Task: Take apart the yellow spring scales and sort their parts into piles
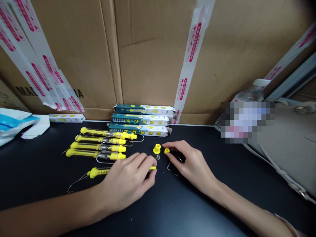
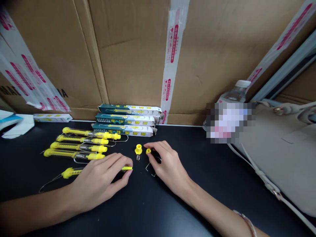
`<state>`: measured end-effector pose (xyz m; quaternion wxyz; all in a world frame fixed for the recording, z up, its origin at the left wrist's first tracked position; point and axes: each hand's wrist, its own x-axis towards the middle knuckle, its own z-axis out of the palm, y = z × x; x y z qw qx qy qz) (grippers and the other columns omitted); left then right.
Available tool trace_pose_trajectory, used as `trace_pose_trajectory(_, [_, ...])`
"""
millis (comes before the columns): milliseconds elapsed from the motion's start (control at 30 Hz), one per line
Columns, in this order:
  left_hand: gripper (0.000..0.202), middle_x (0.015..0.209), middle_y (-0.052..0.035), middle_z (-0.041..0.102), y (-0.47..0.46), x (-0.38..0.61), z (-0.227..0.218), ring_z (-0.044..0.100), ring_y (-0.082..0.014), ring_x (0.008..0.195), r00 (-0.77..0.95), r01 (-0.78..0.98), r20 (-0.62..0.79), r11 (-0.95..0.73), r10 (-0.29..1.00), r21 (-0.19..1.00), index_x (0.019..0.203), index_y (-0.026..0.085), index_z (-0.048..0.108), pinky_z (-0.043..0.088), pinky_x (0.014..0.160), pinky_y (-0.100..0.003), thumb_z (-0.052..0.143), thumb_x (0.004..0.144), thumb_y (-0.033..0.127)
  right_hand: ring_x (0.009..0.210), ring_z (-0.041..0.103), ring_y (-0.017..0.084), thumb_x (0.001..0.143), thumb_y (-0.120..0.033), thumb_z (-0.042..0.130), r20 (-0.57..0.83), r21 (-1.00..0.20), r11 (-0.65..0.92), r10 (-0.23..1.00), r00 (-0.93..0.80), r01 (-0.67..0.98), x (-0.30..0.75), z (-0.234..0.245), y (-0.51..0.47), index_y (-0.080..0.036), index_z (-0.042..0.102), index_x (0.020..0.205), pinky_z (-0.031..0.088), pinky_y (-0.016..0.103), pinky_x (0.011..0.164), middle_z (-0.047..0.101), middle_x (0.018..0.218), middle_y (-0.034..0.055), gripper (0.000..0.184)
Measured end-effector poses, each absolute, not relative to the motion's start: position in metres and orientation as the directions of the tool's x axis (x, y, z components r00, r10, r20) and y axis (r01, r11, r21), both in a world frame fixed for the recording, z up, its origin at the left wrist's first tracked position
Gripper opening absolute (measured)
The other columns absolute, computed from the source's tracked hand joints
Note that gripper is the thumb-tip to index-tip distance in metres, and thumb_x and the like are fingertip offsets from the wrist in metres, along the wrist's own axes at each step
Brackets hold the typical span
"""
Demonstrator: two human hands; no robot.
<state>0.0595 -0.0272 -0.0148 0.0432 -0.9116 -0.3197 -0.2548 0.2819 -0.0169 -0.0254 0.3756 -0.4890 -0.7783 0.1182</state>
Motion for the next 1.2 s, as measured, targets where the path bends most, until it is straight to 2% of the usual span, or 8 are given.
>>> trace_pose_trajectory(167, [0.006, 0.084, 0.0010, 0.062, -0.027, 0.059, -0.014, 0.063, -0.0174, 0.074, 0.671, 0.604, 0.486, -0.793, 0.560, 0.081, 0.093, 0.020, 0.054, 0.046, 0.062, -0.031, 0.049, 0.094, 0.018, 0.088, 0.066, 0.020, 0.091, -0.015, 0.057, 0.492, -0.537, 0.492, 0.842, -0.220, 0.685, 0.286, -0.021, -0.023, -0.021, 0.063, 0.118, 0.055, 0.036, 0.080, 0.071, 0.103, 0.0058, 0.029])
trace_pose_trajectory(267, [0.006, 0.084, 0.0013, 0.062, -0.027, 0.058, -0.014, 0.063, -0.0169, 0.074, 0.672, 0.596, 0.489, -0.798, 0.557, 0.090, 0.092, 0.020, 0.054, 0.045, 0.062, -0.031, 0.049, 0.094, 0.018, 0.091, 0.064, 0.022, 0.092, -0.020, 0.058, 0.513, -0.471, 0.521, 0.818, -0.260, 0.712, 0.297, -0.017, -0.024, -0.021, 0.067, 0.104, 0.053, 0.038, 0.082, 0.070, 0.097, 0.0058, 0.014])
trace_pose_trajectory(333, [0.006, 0.084, 0.0016, 0.062, -0.028, 0.058, -0.013, 0.063, -0.0166, 0.073, 0.669, 0.593, 0.495, -0.800, 0.554, 0.093, 0.092, 0.020, 0.054, 0.045, 0.062, -0.030, 0.049, 0.094, 0.018, 0.090, 0.063, 0.021, 0.092, -0.023, 0.061, 0.446, -0.467, 0.547, 0.824, -0.350, 0.695, 0.306, -0.015, -0.021, -0.022, 0.069, 0.095, 0.052, 0.038, 0.081, 0.070, 0.092, 0.0047, 0.009])
trace_pose_trajectory(533, [0.003, 0.085, 0.0014, 0.064, -0.027, 0.060, -0.012, 0.064, -0.0177, 0.075, 0.668, 0.601, 0.504, -0.797, 0.548, 0.070, 0.094, 0.020, 0.053, 0.046, 0.060, -0.030, 0.054, 0.091, 0.021, 0.087, 0.064, 0.020, 0.092, -0.027, 0.064, 0.320, -0.504, 0.572, 0.820, -0.475, 0.647, 0.324, -0.012, -0.009, -0.023, 0.073, 0.092, 0.052, 0.036, 0.079, 0.071, 0.091, 0.0042, 0.009])
trace_pose_trajectory(767, [0.025, 0.091, -0.0016, 0.067, -0.027, 0.060, -0.014, 0.066, -0.0206, 0.080, 0.657, 0.614, 0.531, -0.789, 0.535, 0.035, 0.112, 0.019, 0.050, 0.053, 0.064, -0.032, 0.055, 0.088, 0.017, 0.082, 0.066, 0.018, 0.092, -0.030, 0.063, 0.226, -0.594, 0.508, 0.849, -0.477, 0.623, 0.329, -0.005, -0.009, -0.024, 0.073, 0.091, 0.054, 0.032, 0.073, 0.072, 0.091, 0.0036, 0.012])
trace_pose_trajectory(967, [0.032, 0.094, -0.0046, 0.065, -0.028, 0.058, -0.016, 0.065, -0.0219, 0.085, 0.670, 0.588, 0.523, -0.807, 0.528, 0.061, 0.118, 0.017, 0.047, 0.056, 0.069, -0.035, 0.051, 0.086, 0.010, 0.083, 0.067, 0.018, 0.092, -0.028, 0.064, 0.218, -0.630, 0.509, 0.841, -0.496, 0.586, 0.323, -0.004, -0.011, -0.023, 0.074, 0.090, 0.053, 0.032, 0.076, 0.073, 0.089, 0.0032, 0.011])
trace_pose_trajectory(1200, [0.026, 0.096, -0.0065, 0.064, -0.027, 0.057, -0.016, 0.064, -0.0204, 0.085, 0.686, 0.569, 0.496, -0.817, 0.533, 0.092, 0.116, 0.017, 0.047, 0.058, 0.072, -0.035, 0.046, 0.091, 0.009, 0.082, 0.068, 0.017, 0.094, -0.031, 0.061, 0.239, -0.669, 0.544, 0.803, -0.547, 0.506, 0.325, -0.002, -0.010, -0.022, 0.073, 0.084, 0.054, 0.031, 0.077, 0.073, 0.085, 0.0028, 0.018])
